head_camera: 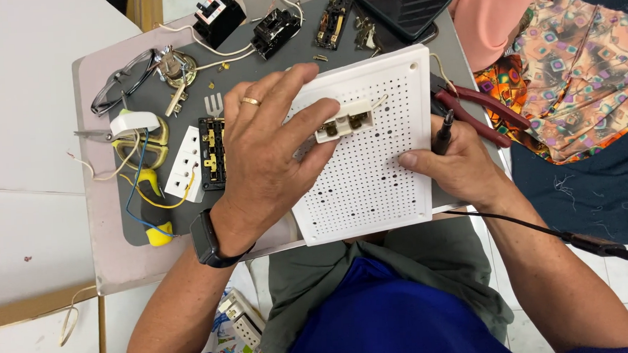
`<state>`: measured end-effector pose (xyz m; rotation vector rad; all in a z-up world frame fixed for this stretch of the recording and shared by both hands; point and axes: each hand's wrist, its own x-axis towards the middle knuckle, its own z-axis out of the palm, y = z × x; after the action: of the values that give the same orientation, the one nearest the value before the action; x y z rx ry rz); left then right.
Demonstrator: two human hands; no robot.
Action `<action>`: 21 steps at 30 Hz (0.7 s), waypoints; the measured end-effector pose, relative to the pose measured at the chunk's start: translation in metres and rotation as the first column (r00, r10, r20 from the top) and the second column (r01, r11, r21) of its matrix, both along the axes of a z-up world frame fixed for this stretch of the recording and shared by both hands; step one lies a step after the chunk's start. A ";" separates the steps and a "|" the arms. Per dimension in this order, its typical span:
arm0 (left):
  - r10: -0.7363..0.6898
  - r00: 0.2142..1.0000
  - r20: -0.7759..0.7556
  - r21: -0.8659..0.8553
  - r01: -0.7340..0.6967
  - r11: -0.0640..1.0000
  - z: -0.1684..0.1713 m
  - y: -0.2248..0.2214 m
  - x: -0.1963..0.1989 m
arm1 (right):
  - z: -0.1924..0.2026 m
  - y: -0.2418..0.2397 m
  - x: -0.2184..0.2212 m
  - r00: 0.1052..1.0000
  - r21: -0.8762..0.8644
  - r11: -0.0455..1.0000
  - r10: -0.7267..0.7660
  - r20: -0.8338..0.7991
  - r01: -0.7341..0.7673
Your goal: Connecting electrical wires and components to a perforated board using a screwdriver and pliers.
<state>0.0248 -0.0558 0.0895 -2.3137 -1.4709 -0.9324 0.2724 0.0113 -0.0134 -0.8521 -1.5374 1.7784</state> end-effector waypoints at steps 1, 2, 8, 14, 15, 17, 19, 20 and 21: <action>-0.002 1.000 0.011 -0.014 0.002 1.000 0.000 0.000 0.000 | 0.002 0.000 0.000 1.000 -0.002 1.000 0.001 0.001 -0.001; -0.005 1.000 0.022 -0.029 0.005 1.000 0.000 0.000 0.001 | 0.003 -0.001 0.001 1.000 -0.006 1.000 0.001 0.002 -0.001; 0.005 0.987 0.159 -0.094 0.010 0.996 -0.007 0.001 0.004 | 0.018 -0.004 0.000 0.995 -0.012 0.999 -0.034 0.093 0.035; -0.004 0.947 0.321 -0.086 0.033 0.996 -0.021 0.003 0.008 | 0.008 -0.002 0.007 0.986 0.065 0.995 -0.086 0.145 0.077; -0.002 0.947 0.322 -0.086 0.032 0.996 -0.020 0.003 0.008 | 0.006 -0.002 0.007 0.986 0.065 0.995 -0.084 0.146 0.075; -0.037 0.945 0.325 -0.062 0.061 0.996 -0.019 0.002 0.009 | 0.002 -0.002 0.008 0.995 0.063 0.996 -0.073 0.073 0.069; -0.038 0.944 0.329 -0.064 0.062 0.996 -0.019 0.002 0.008 | -0.001 -0.001 0.009 0.992 0.069 0.995 -0.084 0.090 0.078; -0.040 0.943 0.332 -0.065 0.065 0.996 -0.019 0.001 0.007 | -0.003 -0.001 0.009 0.990 0.075 0.993 -0.097 0.105 0.089; -0.038 0.943 0.332 -0.064 0.063 0.996 -0.020 0.001 0.006 | -0.001 -0.002 0.008 0.990 0.076 0.993 -0.095 0.105 0.087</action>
<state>0.0312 -0.0547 0.0694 -2.3417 -1.5984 -1.3585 0.2803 0.0096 -0.0141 -0.9817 -1.5942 1.6265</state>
